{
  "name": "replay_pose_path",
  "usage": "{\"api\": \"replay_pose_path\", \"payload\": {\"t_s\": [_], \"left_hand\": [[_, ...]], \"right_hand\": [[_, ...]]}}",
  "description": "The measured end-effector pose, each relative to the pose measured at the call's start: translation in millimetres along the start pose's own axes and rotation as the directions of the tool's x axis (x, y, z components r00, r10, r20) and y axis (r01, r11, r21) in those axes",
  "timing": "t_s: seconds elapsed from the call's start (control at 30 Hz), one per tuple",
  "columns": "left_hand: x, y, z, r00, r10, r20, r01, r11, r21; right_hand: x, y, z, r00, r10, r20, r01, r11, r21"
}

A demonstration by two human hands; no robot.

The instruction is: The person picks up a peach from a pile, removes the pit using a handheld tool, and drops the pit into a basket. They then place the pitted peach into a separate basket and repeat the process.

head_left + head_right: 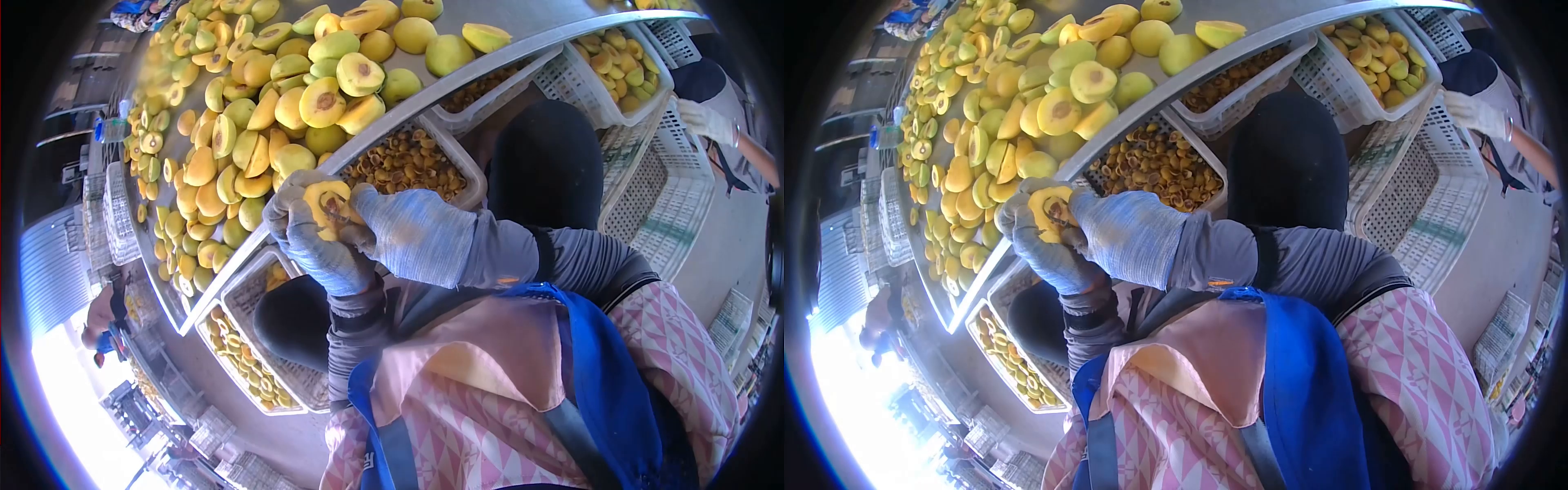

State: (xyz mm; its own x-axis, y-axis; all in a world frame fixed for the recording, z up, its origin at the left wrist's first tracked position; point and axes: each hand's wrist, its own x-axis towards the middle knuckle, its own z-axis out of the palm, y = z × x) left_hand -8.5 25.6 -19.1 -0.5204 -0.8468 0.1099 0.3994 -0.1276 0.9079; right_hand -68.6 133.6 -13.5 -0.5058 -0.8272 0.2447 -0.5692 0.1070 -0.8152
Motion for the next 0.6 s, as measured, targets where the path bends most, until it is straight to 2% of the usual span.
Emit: {"api": "replay_pose_path", "payload": {"t_s": [0.03, 0.07, 0.1, 0.13, 0.2, 0.23, 0.3, 0.37, 0.4, 0.43, 0.47, 0.5, 0.53, 0.57, 0.6], "left_hand": [[1.0, 0.8, -1.5, 1.0, 0.001, -0.001, -0.001, 1.0, -0.001], [3.1, 2.3, -3.8, 0.998, -0.061, 0.023, 0.06, 0.998, 0.018], [4.1, 2.9, -5.3, 0.991, -0.122, 0.047, 0.12, 0.992, 0.037], [3.9, 2.3, -5.2, 0.991, -0.122, 0.046, 0.12, 0.992, 0.036], [3.7, -0.4, -4.9, 0.979, -0.202, -0.032, 0.198, 0.975, -0.097], [3.8, -1.6, -6.2, 0.979, -0.202, -0.033, 0.198, 0.975, -0.098], [4.2, -2.5, -9.9, 0.993, -0.112, 0.047, 0.112, 0.994, -0.001], [1.2, -2.7, -7.5, 0.998, -0.06, 0.031, 0.058, 0.997, 0.06], [-0.1, -3.4, -6.3, 1.0, -0.01, 0.018, 0.007, 0.992, 0.122], [1.3, -2.9, -6.9, 1.0, -0.011, 0.018, 0.008, 0.993, 0.122], [3.9, -1.4, -8.4, 0.999, -0.006, 0.036, -0.002, 0.975, 0.223], [5.3, 0.2, -9.3, 0.999, -0.003, 0.054, -0.014, 0.946, 0.323], [5.5, 1.7, -8.7, 0.999, -0.003, 0.054, -0.014, 0.946, 0.323], [5.4, 3.5, -7.8, 0.975, -0.223, -0.022, 0.224, 0.969, 0.103], [5.5, 4.3, -7.2, 0.896, -0.441, -0.043, 0.433, 0.892, -0.133]], "right_hand": [[-0.3, 3.2, 2.3, 0.998, -0.061, -0.004, 0.06, 0.996, -0.06], [-0.5, 6.1, 4.4, 0.993, -0.121, -0.004, 0.12, 0.986, -0.12], [-0.7, 8.1, 6.5, 0.993, -0.121, -0.004, 0.12, 0.985, -0.12], [-0.8, 9.7, 8.6, 0.996, -0.093, -0.004, 0.092, 0.989, -0.114], [-0.6, 9.1, 8.0, 0.998, -0.065, -0.003, 0.064, 0.992, -0.109], [-0.4, 7.1, 5.5, 0.999, -0.048, -0.016, 0.046, 0.995, -0.091], [-0.1, 5.7, 5.1, 0.999, -0.032, -0.027, 0.03, 0.997, -0.072], [2.7, 7.4, 6.0, 1.0, 0.006, -0.015, -0.005, 0.997, 0.08], [2.6, 7.7, 5.4, 1.0, 0.006, -0.016, -0.005, 0.997, 0.078], [2.0, 7.9, 4.8, 0.999, -0.04, -0.007, 0.04, 0.999, -0.019], [1.0, 7.9, 4.6, 0.996, -0.084, 0.007, 0.085, 0.99, -0.114], [0.1, 7.9, 4.5, 0.996, -0.084, 0.008, 0.084, 0.99, -0.113], [-0.3, 8.2, 4.1, 0.999, -0.04, 0.034, 0.044, 0.991, -0.129], [-0.7, 8.7, 3.3, 0.998, 0.003, 0.06, 0.006, 0.989, -0.146], [-1.3, 10.8, 4.0, 0.998, 0.002, 0.059, 0.007, 0.989, -0.148]]}}
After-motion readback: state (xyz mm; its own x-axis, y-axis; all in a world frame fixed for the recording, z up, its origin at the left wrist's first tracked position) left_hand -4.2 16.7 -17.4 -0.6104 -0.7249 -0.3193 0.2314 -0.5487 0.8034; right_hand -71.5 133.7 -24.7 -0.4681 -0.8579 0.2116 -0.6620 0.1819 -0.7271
